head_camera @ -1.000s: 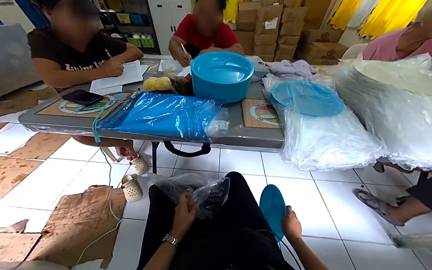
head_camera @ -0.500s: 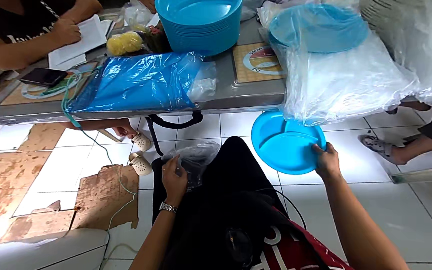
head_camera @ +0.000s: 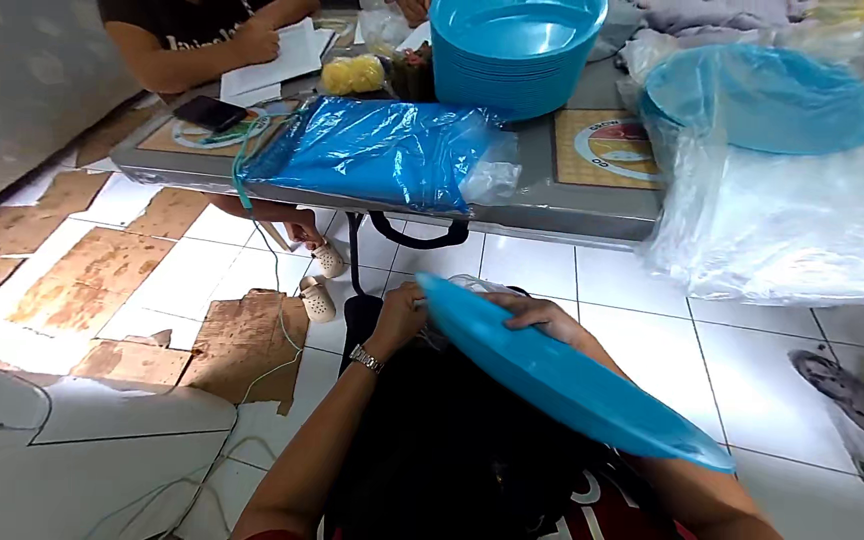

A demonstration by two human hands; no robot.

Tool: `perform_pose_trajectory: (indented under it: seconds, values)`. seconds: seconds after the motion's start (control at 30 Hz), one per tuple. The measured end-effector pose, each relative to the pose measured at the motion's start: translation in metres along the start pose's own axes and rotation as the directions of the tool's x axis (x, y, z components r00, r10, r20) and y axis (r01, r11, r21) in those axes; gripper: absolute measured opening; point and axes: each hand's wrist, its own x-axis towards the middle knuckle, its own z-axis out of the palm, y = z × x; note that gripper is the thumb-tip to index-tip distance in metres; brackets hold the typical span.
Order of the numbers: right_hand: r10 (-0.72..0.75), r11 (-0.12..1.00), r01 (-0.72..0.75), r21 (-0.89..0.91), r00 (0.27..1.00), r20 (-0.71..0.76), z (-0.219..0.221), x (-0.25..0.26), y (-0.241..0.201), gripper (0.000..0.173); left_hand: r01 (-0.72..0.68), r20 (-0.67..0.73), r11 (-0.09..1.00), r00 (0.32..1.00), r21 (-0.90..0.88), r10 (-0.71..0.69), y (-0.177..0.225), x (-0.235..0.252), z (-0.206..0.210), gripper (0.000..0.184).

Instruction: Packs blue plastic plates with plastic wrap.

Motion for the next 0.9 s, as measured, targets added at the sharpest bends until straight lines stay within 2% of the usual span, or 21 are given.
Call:
perform_pose_trajectory:
  seconds: [0.07, 0.1, 0.17, 0.23, 0.3, 0.33, 0.4, 0.47, 0.53, 0.6, 0.7, 0.73, 0.77, 0.83, 0.9]
  values:
    - [0.104, 0.995, -0.102, -0.024, 0.989, 0.105, 0.011, 0.020, -0.001, 0.059, -0.225, -0.051, 0.974, 0.973, -0.031, 0.223, -0.045, 0.006, 0.004, 0.023]
    - [0.147, 0.989, -0.143, -0.043, 0.980, 0.134, 0.012, 0.026, 0.001, 0.059, -0.282, -0.030, 0.957, 0.959, -0.069, 0.281, -0.060, 0.006, 0.003, 0.028]
    - [0.204, 0.975, -0.189, -0.117, 0.970, 0.131, 0.007, 0.029, 0.009, 0.061, -0.267, 0.007, 0.957, 0.963, -0.118, 0.269, -0.047, 0.003, -0.009, 0.033]
    - [0.225, 0.960, -0.212, -0.185, 0.973, 0.048, -0.007, 0.022, 0.021, 0.068, -0.240, 0.080, 0.966, 0.966, -0.099, 0.248, -0.025, -0.005, -0.024, 0.036]
    - [0.237, 0.944, -0.252, -0.211, 0.967, -0.095, -0.019, 0.009, 0.026, 0.077, -0.275, 0.186, 0.961, 0.945, 0.007, 0.269, -0.014, -0.015, -0.038, 0.046]
    - [0.238, 0.940, -0.276, -0.199, 0.952, -0.194, -0.021, 0.001, 0.024, 0.075, -0.306, 0.215, 0.948, 0.935, 0.085, 0.283, -0.012, -0.018, -0.043, 0.052]
    - [0.245, 0.938, -0.325, -0.119, 0.867, -0.434, -0.018, -0.010, 0.015, 0.056, -0.336, 0.253, 0.910, 0.927, 0.244, 0.275, -0.010, -0.023, -0.050, 0.065]
    - [0.281, 0.922, -0.386, -0.042, 0.737, -0.614, -0.012, -0.014, 0.007, 0.049, -0.312, 0.276, 0.865, 0.938, 0.394, 0.212, -0.003, -0.028, -0.049, 0.077]
    - [0.281, 0.902, -0.432, -0.031, 0.637, -0.718, -0.002, -0.011, 0.003, 0.046, -0.306, 0.225, 0.783, 0.950, 0.542, 0.216, 0.004, -0.032, -0.037, 0.069]
    - [0.244, 0.907, -0.421, -0.017, 0.558, -0.793, 0.006, -0.004, 0.006, 0.041, -0.317, 0.159, 0.712, 0.946, 0.626, 0.282, 0.010, -0.035, -0.021, 0.059]
    - [0.186, 0.940, -0.339, 0.035, 0.425, -0.886, 0.009, 0.010, 0.019, 0.027, -0.373, 0.156, 0.686, 0.921, 0.625, 0.358, 0.022, -0.048, 0.008, 0.057]
    - [0.168, 0.959, -0.278, 0.055, 0.402, -0.900, 0.011, 0.015, 0.023, 0.027, -0.394, 0.159, 0.688, 0.911, 0.610, 0.381, 0.023, -0.054, 0.019, 0.052]
    - [0.149, 0.976, -0.205, 0.068, 0.413, -0.898, 0.014, 0.018, 0.027, 0.028, -0.415, 0.160, 0.699, 0.902, 0.582, 0.401, 0.022, -0.060, 0.029, 0.051]
    - [0.124, 0.991, -0.100, 0.084, 0.514, -0.849, 0.021, 0.020, 0.032, 0.034, -0.441, 0.171, 0.788, 0.897, 0.430, 0.408, 0.019, -0.066, 0.042, 0.057]
    - [0.112, 0.993, -0.090, 0.072, 0.616, -0.780, 0.031, 0.024, 0.030, 0.038, -0.351, 0.271, 0.930, 0.911, 0.109, 0.312, 0.027, -0.070, 0.030, 0.074]
